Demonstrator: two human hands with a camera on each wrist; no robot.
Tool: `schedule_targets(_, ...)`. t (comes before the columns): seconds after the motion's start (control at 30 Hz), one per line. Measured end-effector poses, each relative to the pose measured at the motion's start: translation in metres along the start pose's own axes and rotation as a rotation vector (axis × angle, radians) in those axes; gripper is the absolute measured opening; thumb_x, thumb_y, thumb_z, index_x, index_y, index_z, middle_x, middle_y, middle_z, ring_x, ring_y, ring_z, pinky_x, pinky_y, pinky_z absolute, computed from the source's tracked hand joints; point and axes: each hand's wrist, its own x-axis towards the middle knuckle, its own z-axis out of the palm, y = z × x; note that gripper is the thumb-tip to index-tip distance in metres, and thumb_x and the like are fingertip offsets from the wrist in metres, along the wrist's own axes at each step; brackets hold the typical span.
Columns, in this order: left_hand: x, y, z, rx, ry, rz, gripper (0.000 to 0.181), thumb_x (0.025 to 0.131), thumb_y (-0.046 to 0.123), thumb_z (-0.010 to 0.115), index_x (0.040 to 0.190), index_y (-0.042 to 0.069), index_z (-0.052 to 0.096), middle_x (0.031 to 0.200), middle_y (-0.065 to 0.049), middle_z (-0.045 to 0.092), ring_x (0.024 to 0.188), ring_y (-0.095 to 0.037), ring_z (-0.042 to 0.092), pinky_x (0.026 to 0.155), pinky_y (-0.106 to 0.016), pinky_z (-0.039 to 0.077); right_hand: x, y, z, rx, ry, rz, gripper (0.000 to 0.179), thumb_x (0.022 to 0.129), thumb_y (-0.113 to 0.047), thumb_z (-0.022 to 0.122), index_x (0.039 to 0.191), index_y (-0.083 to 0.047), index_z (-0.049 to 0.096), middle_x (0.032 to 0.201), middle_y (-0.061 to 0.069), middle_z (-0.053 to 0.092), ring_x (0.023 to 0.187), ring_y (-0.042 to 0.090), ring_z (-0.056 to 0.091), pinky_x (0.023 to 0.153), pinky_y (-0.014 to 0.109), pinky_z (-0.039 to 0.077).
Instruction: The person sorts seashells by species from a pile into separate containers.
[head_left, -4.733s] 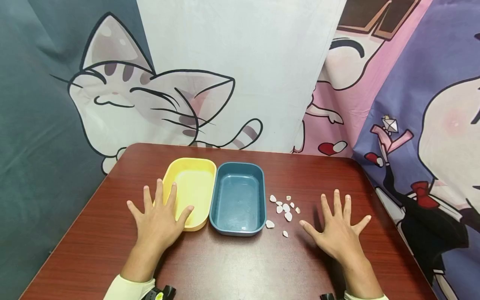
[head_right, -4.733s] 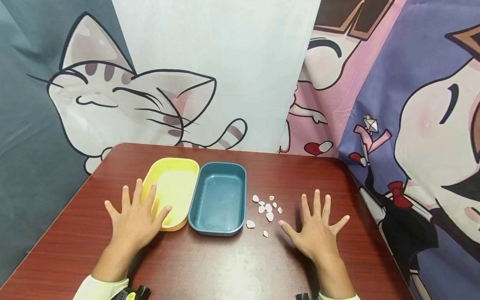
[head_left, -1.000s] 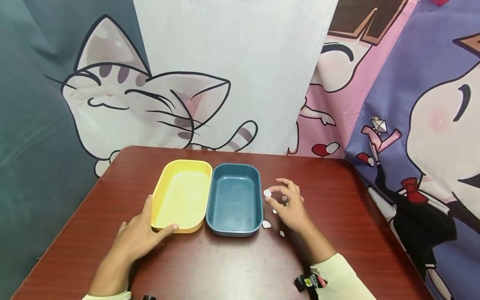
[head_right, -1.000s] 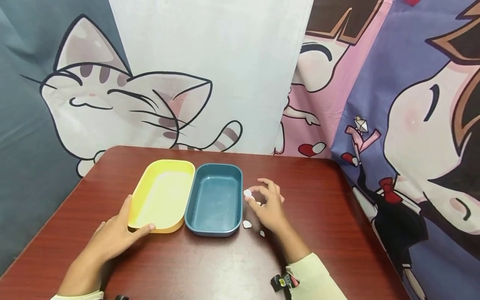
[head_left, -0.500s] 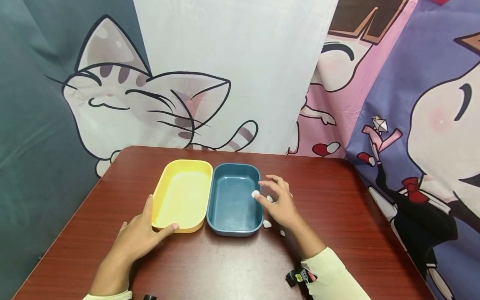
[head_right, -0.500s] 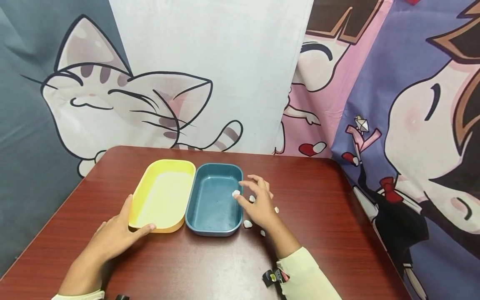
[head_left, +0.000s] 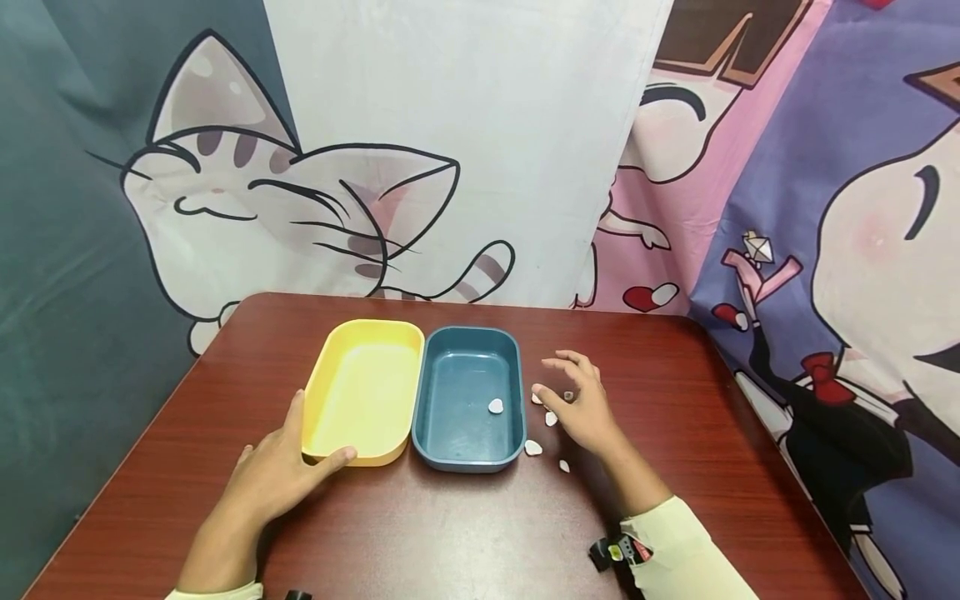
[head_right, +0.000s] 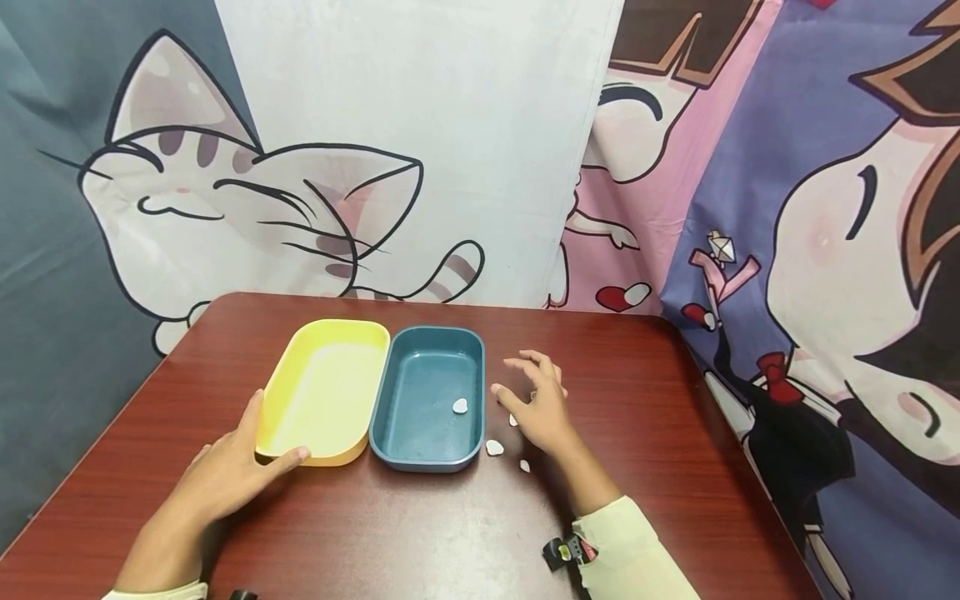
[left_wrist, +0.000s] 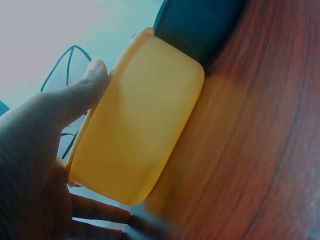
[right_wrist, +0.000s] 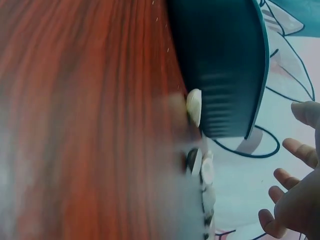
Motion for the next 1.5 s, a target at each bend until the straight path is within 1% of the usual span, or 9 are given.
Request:
schedule_targets(0.17,0.0,0.001,0.0,0.001,-0.002,-0.002,0.138,0.091,0.086,0.063,0.173,-0.003,-0.004,0.158,-0.04,0.051,0.139,-0.061,0.057,0.107,-0.09,0.029,0.0,0.013,-0.005,-0.003,0.006,0.027,0.042,0.096,-0.015,0.085,0.136,-0.007,0.074,0.156,0.017,0.054,0.151,0.041,0.04,0.114,0.06,0.036)
schedule_targets(0.27,0.0,0.001,0.0,0.002,0.002,-0.001,0.138,0.091,0.086,0.063,0.173,-0.003,-0.003,0.157,-0.04,0.051,0.138,-0.06,0.058,0.108,-0.09,0.029,0.001,0.021,-0.007,0.003,0.008,0.051,0.043,0.095,-0.014,0.085,0.135,-0.005,0.074,0.156,0.019,0.054,0.151,0.04,0.039,0.117,0.059,0.034)
schedule_targets(0.53,0.001,0.001,0.001,0.004,0.01,0.004,0.137,0.092,0.086,0.063,0.174,-0.002,-0.003,0.157,-0.04,0.052,0.137,-0.06,0.059,0.107,-0.09,0.03,-0.001,0.041,-0.006,-0.025,0.021,0.091,0.04,0.094,-0.01,0.084,0.131,0.002,0.074,0.15,0.023,0.058,0.137,0.038,0.044,0.106,0.054,0.04)
schedule_targets(0.7,0.001,0.001,0.001,0.003,0.009,0.001,0.136,0.092,0.086,0.062,0.174,-0.001,-0.003,0.157,-0.04,0.052,0.137,-0.061,0.058,0.107,-0.089,0.03,-0.004,0.053,-0.007,-0.042,0.015,0.092,0.032,0.094,-0.005,0.079,0.125,0.002,0.076,0.149,0.024,0.06,0.144,0.045,0.041,0.112,0.064,0.026)
schedule_targets(0.83,0.001,0.001,0.001,0.006,0.005,-0.001,0.136,0.092,0.086,0.061,0.174,-0.001,-0.003,0.157,-0.04,0.051,0.137,-0.062,0.058,0.108,-0.089,0.03,-0.005,0.061,-0.01,-0.021,-0.009,0.1,0.031,0.089,0.003,0.073,0.12,0.001,0.077,0.15,0.024,0.059,0.147,0.046,0.038,0.113,0.073,0.016)
schedule_targets(1.0,0.0,0.001,0.0,0.002,0.001,-0.002,0.137,0.091,0.087,0.062,0.174,-0.001,-0.004,0.158,-0.04,0.051,0.138,-0.059,0.058,0.108,-0.087,0.033,-0.006,0.067,-0.016,-0.004,-0.052,0.048,0.039,0.08,0.009,0.07,0.117,0.001,0.077,0.152,0.024,0.057,0.145,0.047,0.038,0.109,0.069,0.021)
schedule_targets(1.17,0.0,0.0,-0.001,0.008,0.005,-0.004,0.137,0.092,0.086,0.062,0.173,-0.002,-0.003,0.157,-0.041,0.051,0.136,-0.058,0.06,0.106,-0.083,0.039,-0.005,0.071,-0.021,0.002,-0.1,0.023,0.039,0.076,0.005,0.08,0.115,-0.002,0.078,0.153,0.024,0.056,0.143,0.045,0.039,0.11,0.058,0.025)
schedule_targets(1.4,0.0,-0.001,0.001,0.0,-0.002,-0.002,0.138,0.091,0.086,0.062,0.173,-0.002,-0.004,0.158,-0.041,0.05,0.136,-0.058,0.06,0.106,-0.084,0.039,-0.006,0.077,-0.024,-0.065,-0.142,0.007,0.04,0.076,-0.006,0.091,0.114,-0.007,0.08,0.155,0.022,0.054,0.144,0.045,0.04,0.11,0.069,0.021)
schedule_targets(1.5,0.0,-0.002,0.002,-0.003,0.0,-0.002,0.138,0.091,0.086,0.063,0.173,-0.003,-0.003,0.159,-0.041,0.05,0.137,-0.058,0.06,0.106,-0.083,0.04,-0.006,0.079,-0.024,-0.09,-0.154,-0.004,0.036,0.077,-0.007,0.092,0.111,-0.009,0.081,0.155,0.021,0.054,0.145,0.046,0.039,0.109,0.069,0.021)
